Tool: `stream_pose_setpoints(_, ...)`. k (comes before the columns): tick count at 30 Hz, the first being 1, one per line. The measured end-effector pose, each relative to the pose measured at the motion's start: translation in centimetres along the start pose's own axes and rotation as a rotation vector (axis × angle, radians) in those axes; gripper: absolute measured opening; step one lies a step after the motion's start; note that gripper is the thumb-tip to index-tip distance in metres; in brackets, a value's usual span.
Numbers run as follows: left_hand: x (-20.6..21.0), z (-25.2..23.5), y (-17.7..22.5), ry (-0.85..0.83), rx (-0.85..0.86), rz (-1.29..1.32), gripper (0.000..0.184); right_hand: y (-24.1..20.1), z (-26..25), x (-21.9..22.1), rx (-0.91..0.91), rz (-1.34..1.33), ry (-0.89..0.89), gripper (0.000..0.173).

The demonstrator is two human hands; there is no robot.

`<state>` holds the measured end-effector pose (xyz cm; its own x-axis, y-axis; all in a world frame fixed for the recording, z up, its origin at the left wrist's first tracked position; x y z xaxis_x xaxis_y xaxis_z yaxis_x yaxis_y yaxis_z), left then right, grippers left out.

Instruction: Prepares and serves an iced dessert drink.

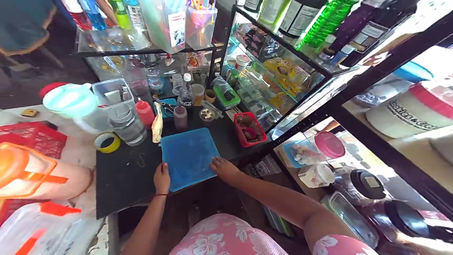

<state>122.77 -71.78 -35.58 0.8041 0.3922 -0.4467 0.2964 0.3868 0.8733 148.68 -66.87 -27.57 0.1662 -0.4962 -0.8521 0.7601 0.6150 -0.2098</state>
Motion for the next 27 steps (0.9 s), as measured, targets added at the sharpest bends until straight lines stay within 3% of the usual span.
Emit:
stream_pose_setpoints(5, -1.0, 0.1, 0.0, 0.015, -0.106, 0.214, 0.05, -1.2, 0.7, -1.9, -0.029, 0.06, -0.068, 0.047)
stream_pose_setpoints(10, -1.2, -0.4, -0.2, 0.055, -0.056, 0.26, 0.042, -0.1, 1.4, -0.7, -0.135, 0.083, 0.06, 0.049)
stream_pose_setpoints(12, -0.8, -0.2, -1.2, 0.079, -0.041, 0.31, 0.043, 0.7, 1.0, -1.2, -0.152, 0.081, 0.035, 0.048)
stream_pose_setpoints(14, -0.6, 1.8, -3.3, 0.108, 0.022, 0.335, 0.046, 1.3, 0.7, -1.6, -0.153, 0.076, 0.019, 0.048)
stream_pose_setpoints(16, -0.6, 5.7, -6.0, 0.078, 0.205, 0.253, 0.05, 1.6, 0.5, -1.6, -0.143, 0.08, -0.004, 0.048)
stream_pose_setpoints(19, 0.9, 9.6, -7.4, 0.042, 0.359, 0.037, 0.089, 1.6, 0.6, -0.2, -0.155, 0.115, 0.025, 0.049)
stream_pose_setpoints(22, 4.1, 8.6, -6.9, 0.189, 0.325, 0.226, 0.123, 1.6, 0.6, 0.9, -0.141, 0.073, 0.078, 0.052)
stream_pose_setpoints(24, 5.6, 7.5, -6.9, 0.29, 0.302, 0.353, 0.13, 1.8, 0.5, 0.7, -0.147, 0.052, 0.114, 0.052)
stream_pose_setpoints(27, 6.6, 7.9, -7.2, 0.338, 0.245, 0.277, 0.127, 1.6, 1.3, -1.5, -0.165, 0.04, 0.066, 0.049)
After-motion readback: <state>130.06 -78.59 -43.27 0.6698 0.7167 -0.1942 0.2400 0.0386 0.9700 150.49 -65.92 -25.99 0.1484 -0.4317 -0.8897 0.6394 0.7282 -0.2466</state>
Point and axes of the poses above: each hand's wrist, its own z-axis away from the middle knuckle, its own x-axis out of the palm, y = z × x, the point moved 1 cm from there along -z, towards the middle knuckle, and after that the axes turned 2 degrees about x, right-handed, at the moved point
